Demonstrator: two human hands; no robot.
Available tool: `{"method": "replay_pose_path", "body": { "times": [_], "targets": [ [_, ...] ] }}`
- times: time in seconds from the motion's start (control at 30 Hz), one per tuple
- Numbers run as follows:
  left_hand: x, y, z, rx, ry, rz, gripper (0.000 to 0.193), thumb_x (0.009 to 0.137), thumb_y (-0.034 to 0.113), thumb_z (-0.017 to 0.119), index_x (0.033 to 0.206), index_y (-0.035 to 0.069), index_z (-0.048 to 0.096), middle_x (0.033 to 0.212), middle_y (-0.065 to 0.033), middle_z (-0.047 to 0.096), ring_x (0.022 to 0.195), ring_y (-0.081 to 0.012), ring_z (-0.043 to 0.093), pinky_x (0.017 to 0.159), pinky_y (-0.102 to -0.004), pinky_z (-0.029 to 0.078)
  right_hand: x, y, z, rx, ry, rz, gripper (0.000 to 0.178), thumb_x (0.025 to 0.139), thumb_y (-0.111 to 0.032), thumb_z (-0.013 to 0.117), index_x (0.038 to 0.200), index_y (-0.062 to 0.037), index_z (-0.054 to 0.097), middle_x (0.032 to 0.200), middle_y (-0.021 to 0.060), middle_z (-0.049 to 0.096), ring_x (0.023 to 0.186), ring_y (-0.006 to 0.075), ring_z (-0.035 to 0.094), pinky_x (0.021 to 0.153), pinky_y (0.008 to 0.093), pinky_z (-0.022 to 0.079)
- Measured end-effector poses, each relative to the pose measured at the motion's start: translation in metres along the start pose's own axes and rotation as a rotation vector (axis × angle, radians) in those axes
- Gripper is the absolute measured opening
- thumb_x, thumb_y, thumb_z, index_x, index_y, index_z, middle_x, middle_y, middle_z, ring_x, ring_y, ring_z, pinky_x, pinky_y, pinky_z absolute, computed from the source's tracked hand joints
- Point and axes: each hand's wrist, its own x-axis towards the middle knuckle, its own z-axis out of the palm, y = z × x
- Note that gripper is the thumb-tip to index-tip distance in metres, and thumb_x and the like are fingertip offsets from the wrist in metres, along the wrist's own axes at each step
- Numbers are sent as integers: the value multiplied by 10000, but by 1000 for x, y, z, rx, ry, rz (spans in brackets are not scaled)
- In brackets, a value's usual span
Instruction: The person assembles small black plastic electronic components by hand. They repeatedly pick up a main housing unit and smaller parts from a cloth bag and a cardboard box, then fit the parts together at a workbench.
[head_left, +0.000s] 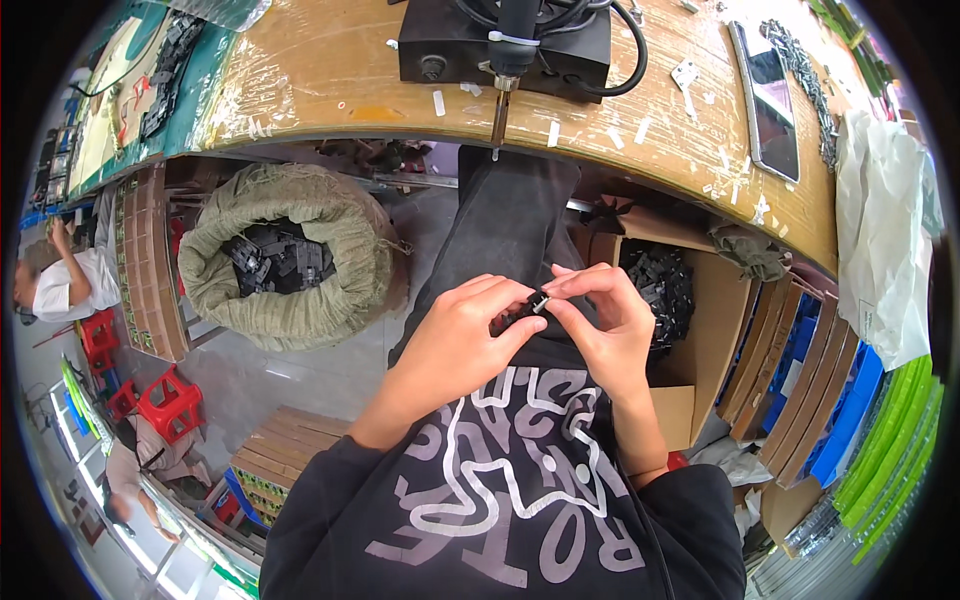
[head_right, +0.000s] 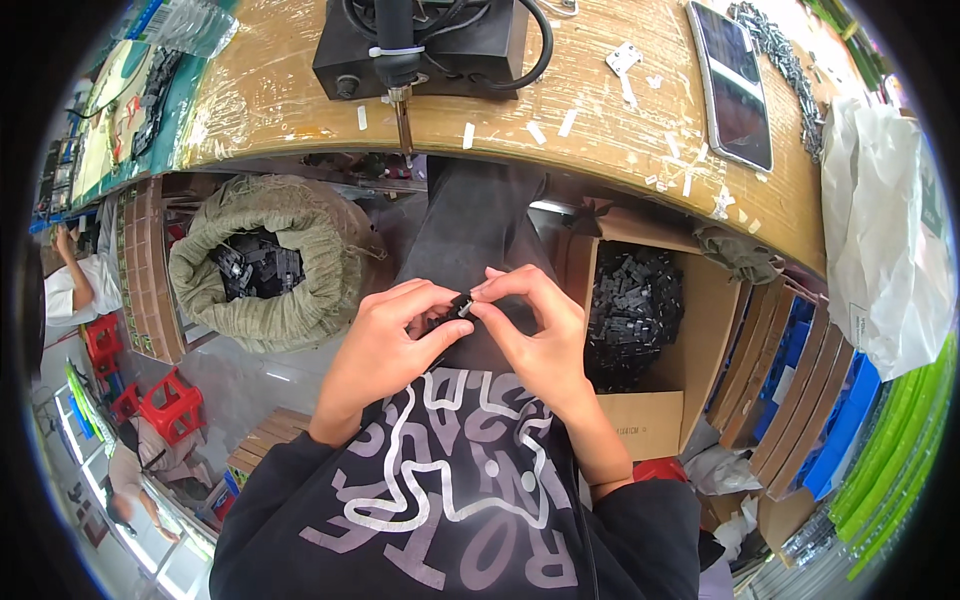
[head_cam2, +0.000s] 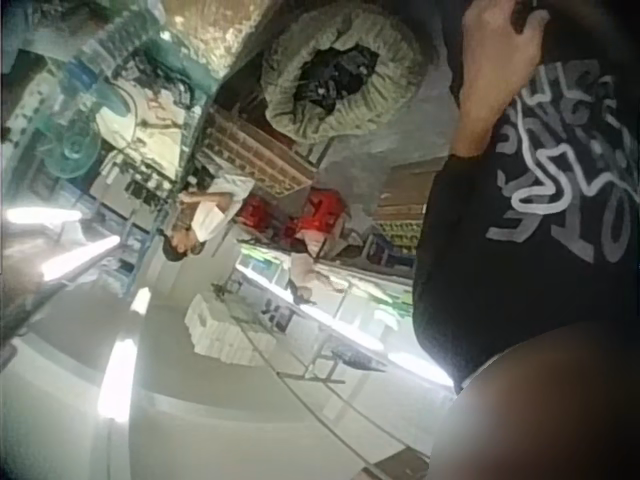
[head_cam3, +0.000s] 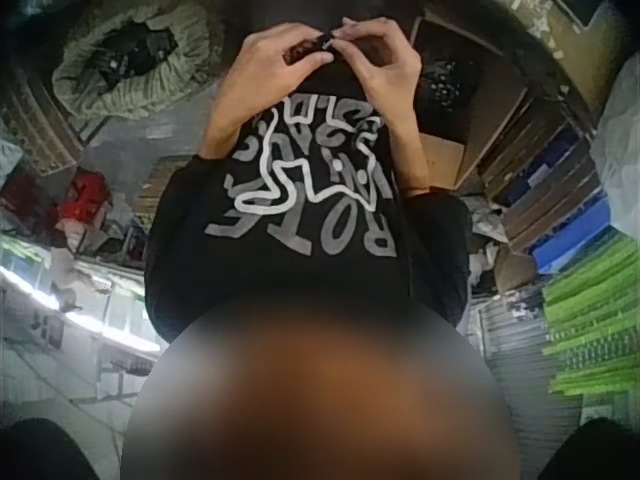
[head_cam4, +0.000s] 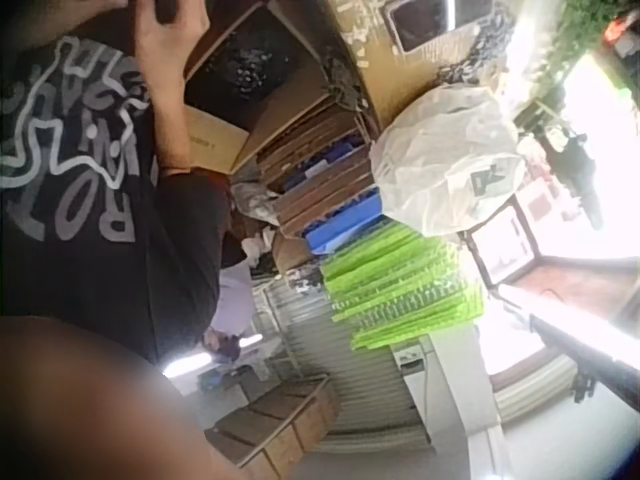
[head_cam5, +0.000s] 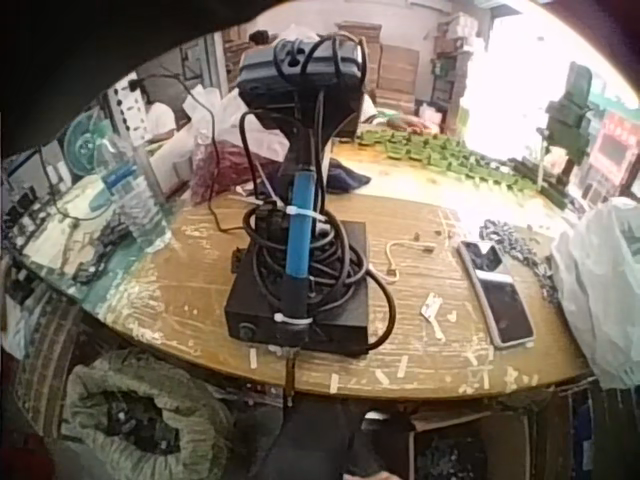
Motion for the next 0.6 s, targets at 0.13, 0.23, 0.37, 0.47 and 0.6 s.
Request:
{"method": "replay_pose_path", "body": {
  "times": [0.13,0.23,0.37,0.47,0.6],
  "targets": [
    [0,-1,0,15,3,-12,194,701,122,633,816,-12,553,658,-99,510,559,-214,486,519,-305,399,-2,3,3,11,29,-7,135,681,91,602,772,18,534,773,80,574,763,163,579,848,357,440],
    [-1,-2,0,1,8,-32,192,701,122,633,809,-13,550,654,-99,509,557,-211,486,516,-304,398,-3,5,6,42,64,-21,133,679,93,601,760,15,530,766,81,574,763,170,580,842,365,443],
    [-3,-2,0,-17,23,-30,191,697,120,636,799,-14,545,653,-98,509,555,-209,485,515,-302,397,-2,6,4,-36,27,-90,136,673,95,602,746,9,525,742,79,574,751,174,582,842,373,441],
    [-4,-1,0,-21,14,-35,188,696,116,636,794,-15,543,655,-101,512,561,-215,490,520,-306,399,-2,3,2,-61,-1,-50,142,668,94,604,743,4,525,727,75,575,740,175,585,843,379,440],
    [-4,-2,2,30,-4,3,180,696,111,630,796,-10,543,672,-110,527,603,-245,510,547,-329,409,-3,0,3,-126,-2,-27,139,670,88,602,753,8,524,732,71,575,724,182,585,838,371,443]
  ]
}}
